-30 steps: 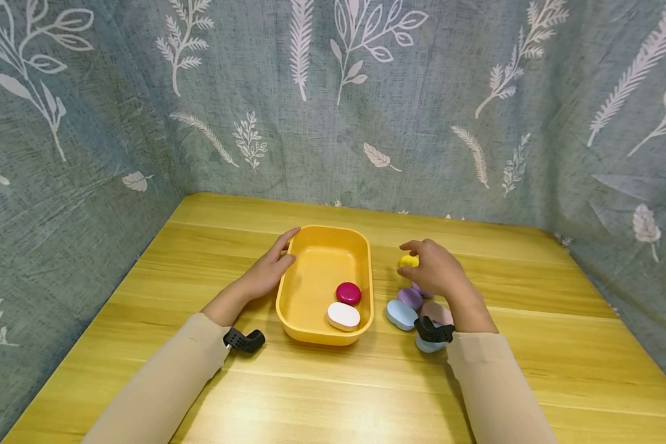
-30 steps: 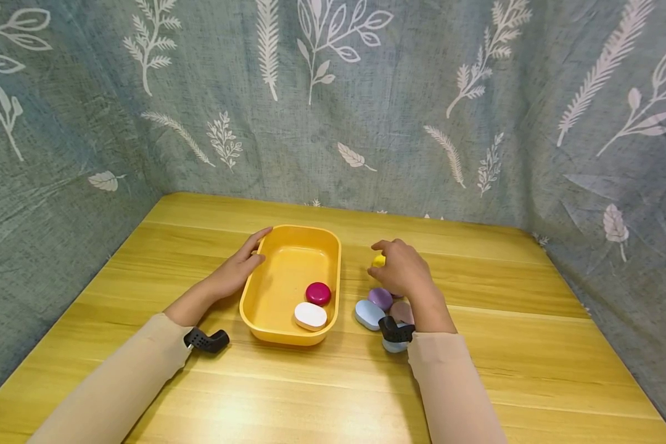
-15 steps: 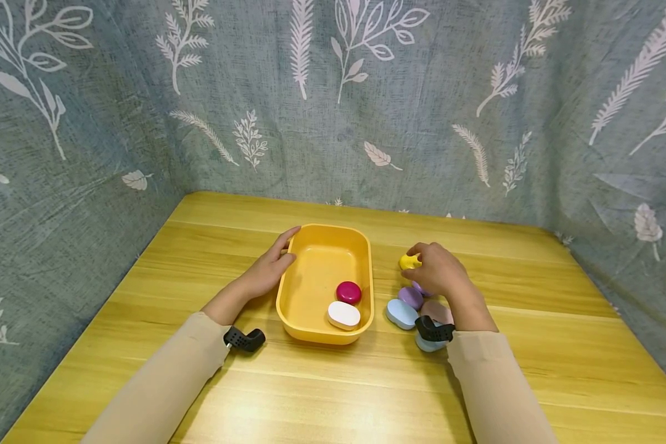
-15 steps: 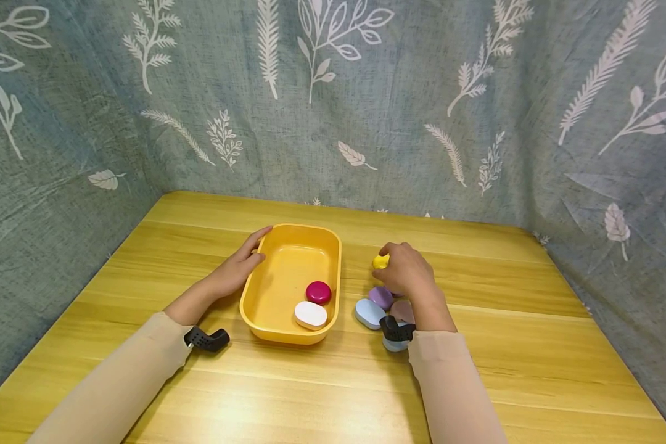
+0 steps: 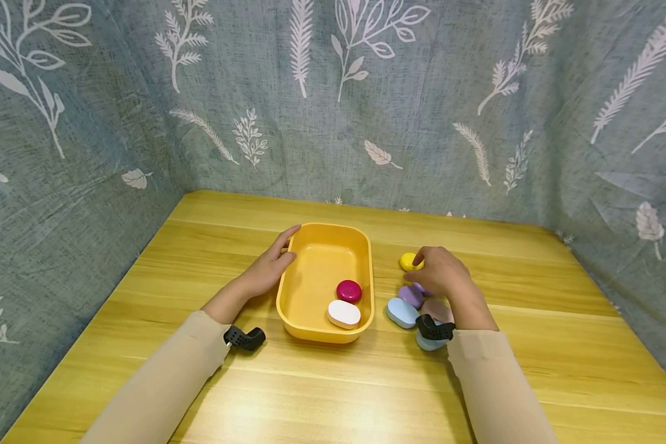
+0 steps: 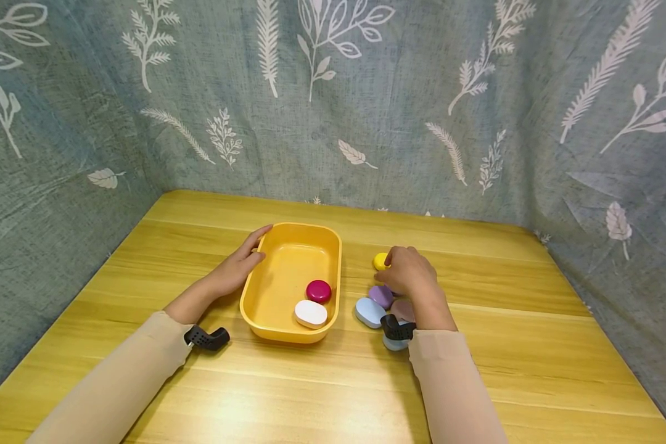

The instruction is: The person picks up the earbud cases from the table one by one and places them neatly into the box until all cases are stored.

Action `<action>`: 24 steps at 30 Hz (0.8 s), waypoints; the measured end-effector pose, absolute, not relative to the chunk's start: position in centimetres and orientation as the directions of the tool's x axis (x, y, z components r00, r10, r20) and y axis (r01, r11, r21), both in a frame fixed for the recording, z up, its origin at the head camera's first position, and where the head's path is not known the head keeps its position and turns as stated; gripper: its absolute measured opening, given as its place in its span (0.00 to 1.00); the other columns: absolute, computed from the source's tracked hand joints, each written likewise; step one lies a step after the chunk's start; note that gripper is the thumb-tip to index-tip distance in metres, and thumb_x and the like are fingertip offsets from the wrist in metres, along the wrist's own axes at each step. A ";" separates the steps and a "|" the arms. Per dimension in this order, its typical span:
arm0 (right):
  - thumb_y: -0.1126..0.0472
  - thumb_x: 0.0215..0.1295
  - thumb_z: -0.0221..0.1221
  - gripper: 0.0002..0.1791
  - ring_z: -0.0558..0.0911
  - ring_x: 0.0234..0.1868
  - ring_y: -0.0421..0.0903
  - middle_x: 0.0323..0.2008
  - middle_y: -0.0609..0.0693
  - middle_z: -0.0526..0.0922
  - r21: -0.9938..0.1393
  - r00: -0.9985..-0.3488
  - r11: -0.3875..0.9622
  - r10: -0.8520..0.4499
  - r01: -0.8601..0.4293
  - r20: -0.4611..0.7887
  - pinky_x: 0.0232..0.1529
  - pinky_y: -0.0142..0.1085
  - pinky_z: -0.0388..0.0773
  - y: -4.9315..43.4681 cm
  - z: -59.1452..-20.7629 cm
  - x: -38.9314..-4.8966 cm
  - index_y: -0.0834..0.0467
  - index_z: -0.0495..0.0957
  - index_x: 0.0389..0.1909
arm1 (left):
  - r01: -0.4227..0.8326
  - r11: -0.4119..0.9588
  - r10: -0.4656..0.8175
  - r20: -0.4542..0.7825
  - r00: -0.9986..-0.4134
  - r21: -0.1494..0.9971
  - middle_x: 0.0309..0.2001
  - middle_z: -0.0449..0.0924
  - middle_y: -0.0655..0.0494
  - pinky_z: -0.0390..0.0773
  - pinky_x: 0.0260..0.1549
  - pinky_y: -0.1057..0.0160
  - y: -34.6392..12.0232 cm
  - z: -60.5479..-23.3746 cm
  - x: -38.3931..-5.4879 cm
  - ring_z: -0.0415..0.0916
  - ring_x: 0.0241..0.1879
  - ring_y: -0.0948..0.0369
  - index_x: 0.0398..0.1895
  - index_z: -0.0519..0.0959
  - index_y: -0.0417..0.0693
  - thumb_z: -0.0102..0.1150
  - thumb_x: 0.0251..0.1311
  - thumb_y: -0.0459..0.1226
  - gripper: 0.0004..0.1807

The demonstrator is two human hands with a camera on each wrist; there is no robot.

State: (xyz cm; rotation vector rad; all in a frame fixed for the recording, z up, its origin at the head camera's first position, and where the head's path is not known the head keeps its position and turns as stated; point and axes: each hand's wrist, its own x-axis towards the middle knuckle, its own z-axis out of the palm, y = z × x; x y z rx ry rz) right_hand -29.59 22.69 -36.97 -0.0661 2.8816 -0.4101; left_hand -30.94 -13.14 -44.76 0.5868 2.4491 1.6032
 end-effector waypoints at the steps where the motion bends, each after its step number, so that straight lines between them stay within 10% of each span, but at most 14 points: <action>1: 0.46 0.60 0.63 0.28 0.75 0.44 0.54 0.52 0.59 0.77 -0.280 -0.973 0.960 -0.076 -0.012 -0.220 0.41 0.46 0.72 22.7 -37.0 -29.6 0.60 0.74 0.55 | 0.236 0.351 0.402 0.082 -0.912 0.906 0.77 0.43 0.62 0.67 0.64 0.47 -13.1 -44.8 -31.0 0.60 0.69 0.51 0.75 0.42 0.76 0.36 0.76 0.45 0.30; 24: 0.49 0.58 0.60 0.15 0.76 0.38 0.52 0.41 0.54 0.79 -0.236 -0.969 0.971 -0.015 0.046 -0.247 0.34 0.42 0.69 23.2 -36.9 -29.2 0.56 0.77 0.40 | 0.233 0.341 0.406 0.081 -0.910 0.911 0.77 0.45 0.60 0.68 0.63 0.46 -13.1 -44.9 -31.0 0.61 0.68 0.51 0.76 0.42 0.76 0.35 0.76 0.45 0.30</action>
